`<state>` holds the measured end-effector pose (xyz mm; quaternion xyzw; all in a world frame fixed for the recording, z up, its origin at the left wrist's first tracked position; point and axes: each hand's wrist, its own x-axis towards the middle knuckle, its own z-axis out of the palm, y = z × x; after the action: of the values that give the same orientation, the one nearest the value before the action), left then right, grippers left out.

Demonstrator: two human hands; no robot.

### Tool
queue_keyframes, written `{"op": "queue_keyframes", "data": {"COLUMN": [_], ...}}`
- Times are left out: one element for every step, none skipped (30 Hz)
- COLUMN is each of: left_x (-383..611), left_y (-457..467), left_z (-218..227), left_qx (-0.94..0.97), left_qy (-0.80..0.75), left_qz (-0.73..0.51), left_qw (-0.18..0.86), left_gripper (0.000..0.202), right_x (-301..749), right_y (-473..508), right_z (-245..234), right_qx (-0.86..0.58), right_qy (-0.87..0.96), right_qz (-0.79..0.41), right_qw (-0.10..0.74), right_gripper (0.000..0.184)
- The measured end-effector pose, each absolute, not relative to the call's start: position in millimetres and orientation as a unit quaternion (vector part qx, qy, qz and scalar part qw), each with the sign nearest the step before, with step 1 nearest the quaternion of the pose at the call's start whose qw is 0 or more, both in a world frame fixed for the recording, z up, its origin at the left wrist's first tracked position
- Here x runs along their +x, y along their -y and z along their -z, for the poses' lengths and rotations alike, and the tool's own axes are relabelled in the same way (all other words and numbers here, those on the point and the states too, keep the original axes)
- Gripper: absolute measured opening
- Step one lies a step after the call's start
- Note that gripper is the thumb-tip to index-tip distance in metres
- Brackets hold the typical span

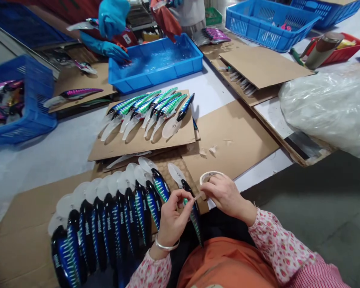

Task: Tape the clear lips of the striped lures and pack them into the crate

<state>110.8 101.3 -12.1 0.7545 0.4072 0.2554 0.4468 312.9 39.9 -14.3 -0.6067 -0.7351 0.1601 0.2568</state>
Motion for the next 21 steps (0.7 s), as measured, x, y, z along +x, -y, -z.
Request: {"op": "queue_keyframes", "data": {"left_x": [111.3,112.3,113.6,115.1,116.4,117.3,117.5,116.8,115.1,112.5,109.4,106.2,103.3,101.2,100.1,100.0,100.8,102.2,103.8,104.9,105.4], "left_y": [-101.3,-100.9,-100.0,-98.5,-96.5,-94.3,-92.3,-91.0,-91.1,-93.1,-97.4,-104.2,-113.3,-124.5,-137.0,-150.1,-162.9,-174.6,-184.7,-192.6,-198.2], "left_z": [12.8,13.0,12.6,11.5,9.5,6.8,3.7,0.5,-2.3,-4.2,-4.6,-3.2,0.2,5.3,11.8,19.2,26.6,33.3,38.8,42.6,44.5], "left_qx": [0.757,0.761,0.767,0.777,0.790,0.804,0.815,0.823,0.827,0.826,0.820,0.809,0.794,0.774,0.753,0.734,0.721,0.715,0.714,0.716,0.719], "left_qy": [-0.408,-0.407,-0.403,-0.394,-0.380,-0.363,-0.346,-0.332,-0.325,-0.328,-0.340,-0.361,-0.390,-0.423,-0.453,-0.477,-0.491,-0.496,-0.493,-0.485,-0.477], "left_qz": [-0.256,-0.258,-0.264,-0.275,-0.289,-0.305,-0.322,-0.336,-0.347,-0.353,-0.355,-0.355,-0.352,-0.347,-0.341,-0.335,-0.326,-0.317,-0.305,-0.295,-0.284], "left_qw": [0.442,0.434,0.423,0.406,0.384,0.360,0.335,0.315,0.300,0.293,0.294,0.299,0.306,0.318,0.333,0.349,0.364,0.378,0.393,0.406,0.419], "left_gripper": [0.003,0.003,0.003,0.002,0.003,0.005,0.008,0.011,0.013,0.014,0.013,0.011,0.009,0.007,0.006,0.006,0.007,0.008,0.008,0.008,0.007], "right_x": [311.6,309.3,306.3,302.9,299.7,297.4,296.9,299.0,303.8,311.6,321.7,333.3,345.4,357.0,367.2,375.4,381.4,385.2,386.8,386.6,384.6], "right_y": [-40.2,-40.5,-40.8,-41.3,-41.9,-42.9,-44.2,-45.7,-47.3,-48.8,-50.1,-51.0,-51.4,-51.4,-51.1,-50.6,-49.9,-49.3,-48.7,-48.3,-48.4], "right_z": [13.9,13.4,13.1,13.2,13.8,15.0,16.7,18.8,21.2,23.5,25.8,28.0,30.1,32.2,34.4,36.7,39.0,41.3,43.3,45.0,46.5], "right_qx": [-0.611,-0.617,-0.624,-0.632,-0.640,-0.650,-0.662,-0.677,-0.691,-0.704,-0.716,-0.728,-0.739,-0.752,-0.765,-0.776,-0.783,-0.786,-0.787,-0.787,-0.790], "right_qy": [0.732,0.730,0.726,0.718,0.706,0.682,0.645,0.591,0.528,0.465,0.417,0.392,0.394,0.416,0.450,0.486,0.521,0.551,0.575,0.589,0.593], "right_qz": [-0.159,-0.154,-0.146,-0.140,-0.140,-0.153,-0.175,-0.199,-0.218,-0.229,-0.230,-0.216,-0.193,-0.162,-0.125,-0.086,-0.053,-0.029,-0.015,-0.006,0.002], "right_qw": [0.255,0.251,0.249,0.254,0.270,0.298,0.340,0.390,0.442,0.485,0.511,0.520,0.511,0.484,0.444,0.393,0.336,0.278,0.224,0.182,0.158], "right_gripper": [0.020,0.021,0.021,0.022,0.023,0.023,0.023,0.023,0.023,0.022,0.022,0.021,0.021,0.021,0.022,0.023,0.025,0.029,0.034,0.039,0.042]}}
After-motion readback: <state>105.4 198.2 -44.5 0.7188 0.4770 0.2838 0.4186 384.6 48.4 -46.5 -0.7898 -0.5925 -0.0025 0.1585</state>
